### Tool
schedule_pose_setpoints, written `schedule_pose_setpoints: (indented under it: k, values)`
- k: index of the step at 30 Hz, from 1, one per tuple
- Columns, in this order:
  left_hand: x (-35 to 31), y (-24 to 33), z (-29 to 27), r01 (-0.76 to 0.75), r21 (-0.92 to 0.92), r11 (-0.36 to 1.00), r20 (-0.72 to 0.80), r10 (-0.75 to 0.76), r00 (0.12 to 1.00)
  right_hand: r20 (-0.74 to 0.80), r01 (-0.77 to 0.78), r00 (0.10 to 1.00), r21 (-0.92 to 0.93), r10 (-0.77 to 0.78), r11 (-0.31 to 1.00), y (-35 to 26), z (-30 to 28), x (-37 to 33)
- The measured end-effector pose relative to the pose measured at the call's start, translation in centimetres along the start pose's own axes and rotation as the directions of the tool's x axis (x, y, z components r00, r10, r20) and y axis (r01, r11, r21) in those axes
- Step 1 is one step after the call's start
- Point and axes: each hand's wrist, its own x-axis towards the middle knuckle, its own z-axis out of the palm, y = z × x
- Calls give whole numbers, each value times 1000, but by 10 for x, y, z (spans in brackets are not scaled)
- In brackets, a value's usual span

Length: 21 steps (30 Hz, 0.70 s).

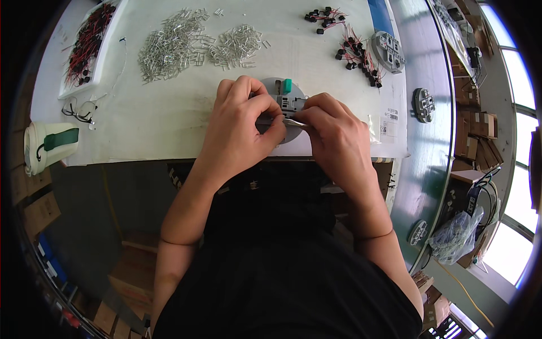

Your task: Assembling small precision components into a circular jig at a workbench.

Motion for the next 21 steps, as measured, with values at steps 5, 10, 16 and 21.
schedule_pose_setpoints:
  k: [5,10,16,21]
  values:
    - [-3,-2,2,34,-38,999,5,-34,999,15,9,1000,13,-9,1000,1,0,3]
    - [-2,-3,3,27,-37,999,2,-27,1000,1,-15,1000,103,15,995,7,1,2]
    - [-1,-4,3,9,-28,1000,-1,-9,1000,-23,-11,1000,242,17,970,19,6,2]
    - [-1,-6,0,4,-54,999,29,-3,1000,-6,-161,980,557,197,815,20,-7,1]
